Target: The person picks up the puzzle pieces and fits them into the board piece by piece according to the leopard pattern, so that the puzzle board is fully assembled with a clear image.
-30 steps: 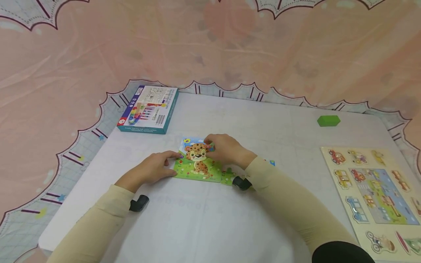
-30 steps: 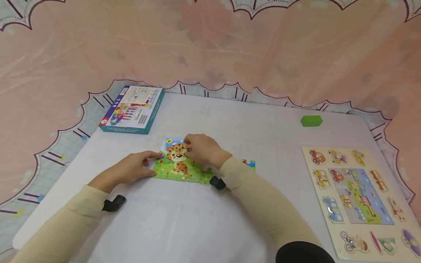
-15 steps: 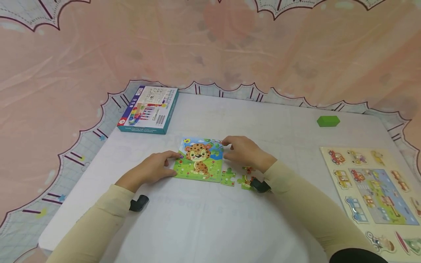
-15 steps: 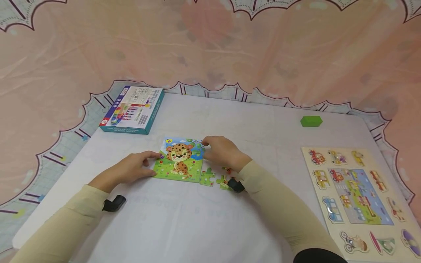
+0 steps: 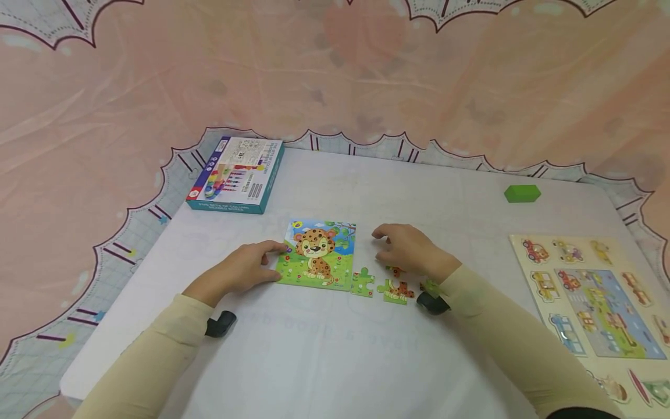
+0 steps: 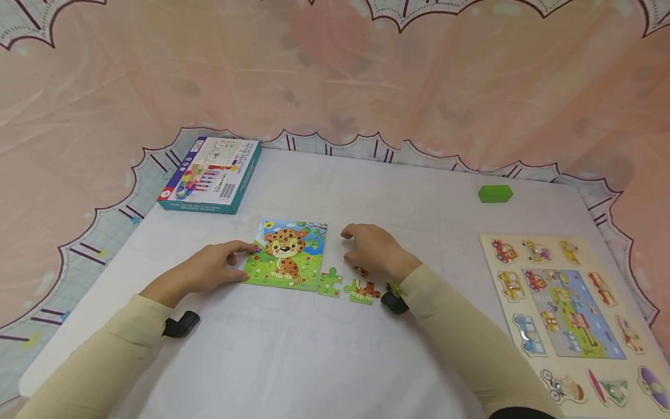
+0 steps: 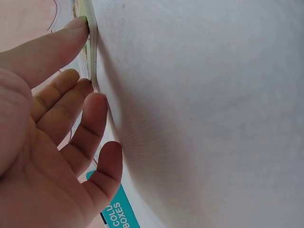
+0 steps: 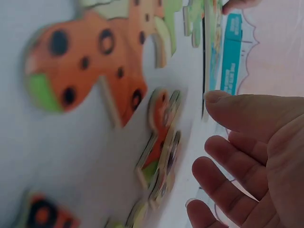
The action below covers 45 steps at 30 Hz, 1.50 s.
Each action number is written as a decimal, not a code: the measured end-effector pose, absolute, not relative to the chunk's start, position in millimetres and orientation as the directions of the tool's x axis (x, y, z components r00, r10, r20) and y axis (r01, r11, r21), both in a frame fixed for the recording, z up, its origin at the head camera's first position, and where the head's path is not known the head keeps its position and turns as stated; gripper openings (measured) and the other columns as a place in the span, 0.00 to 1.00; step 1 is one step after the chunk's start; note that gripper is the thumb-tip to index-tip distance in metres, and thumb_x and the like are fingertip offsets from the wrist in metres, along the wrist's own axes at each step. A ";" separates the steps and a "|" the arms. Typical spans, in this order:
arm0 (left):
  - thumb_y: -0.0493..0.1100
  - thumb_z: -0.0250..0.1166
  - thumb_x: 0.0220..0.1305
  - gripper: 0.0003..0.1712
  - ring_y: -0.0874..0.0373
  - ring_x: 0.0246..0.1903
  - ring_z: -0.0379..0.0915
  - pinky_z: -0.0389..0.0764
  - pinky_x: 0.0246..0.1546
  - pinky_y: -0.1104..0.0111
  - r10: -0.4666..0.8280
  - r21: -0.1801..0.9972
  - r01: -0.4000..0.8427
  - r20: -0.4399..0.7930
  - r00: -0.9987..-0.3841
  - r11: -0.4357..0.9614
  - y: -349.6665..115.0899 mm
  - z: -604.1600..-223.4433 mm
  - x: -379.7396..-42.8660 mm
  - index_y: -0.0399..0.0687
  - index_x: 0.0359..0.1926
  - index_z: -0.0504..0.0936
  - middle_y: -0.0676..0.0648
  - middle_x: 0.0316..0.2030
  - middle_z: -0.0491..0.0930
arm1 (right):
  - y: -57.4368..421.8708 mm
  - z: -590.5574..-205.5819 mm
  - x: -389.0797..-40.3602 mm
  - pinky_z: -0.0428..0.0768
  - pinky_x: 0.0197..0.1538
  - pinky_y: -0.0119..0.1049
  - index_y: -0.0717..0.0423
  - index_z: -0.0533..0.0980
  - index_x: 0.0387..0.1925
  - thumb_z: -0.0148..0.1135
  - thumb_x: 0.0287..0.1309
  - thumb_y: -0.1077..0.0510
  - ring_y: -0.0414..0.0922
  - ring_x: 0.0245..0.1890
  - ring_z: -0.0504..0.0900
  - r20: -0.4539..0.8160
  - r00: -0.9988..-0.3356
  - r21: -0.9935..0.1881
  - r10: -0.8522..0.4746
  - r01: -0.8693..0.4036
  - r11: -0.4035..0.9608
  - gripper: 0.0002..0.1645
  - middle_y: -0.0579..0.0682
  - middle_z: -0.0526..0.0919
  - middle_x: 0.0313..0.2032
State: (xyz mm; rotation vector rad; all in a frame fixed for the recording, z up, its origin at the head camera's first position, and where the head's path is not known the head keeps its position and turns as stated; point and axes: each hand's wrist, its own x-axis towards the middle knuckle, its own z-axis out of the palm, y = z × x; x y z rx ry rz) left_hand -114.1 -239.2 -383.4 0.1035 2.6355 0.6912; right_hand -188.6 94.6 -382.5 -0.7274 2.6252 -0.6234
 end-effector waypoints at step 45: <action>0.45 0.72 0.62 0.35 0.48 0.45 0.68 0.72 0.42 0.58 0.177 0.493 -0.036 -0.378 -0.909 0.869 -239.1 -385.2 -114.5 0.54 0.69 0.72 0.44 0.44 0.75 | 138.2 -385.9 -182.9 0.69 0.64 0.55 0.60 0.76 0.59 0.70 0.58 0.56 0.57 0.61 0.74 -0.227 -0.799 -0.433 -0.557 -0.429 0.793 0.28 0.56 0.81 0.57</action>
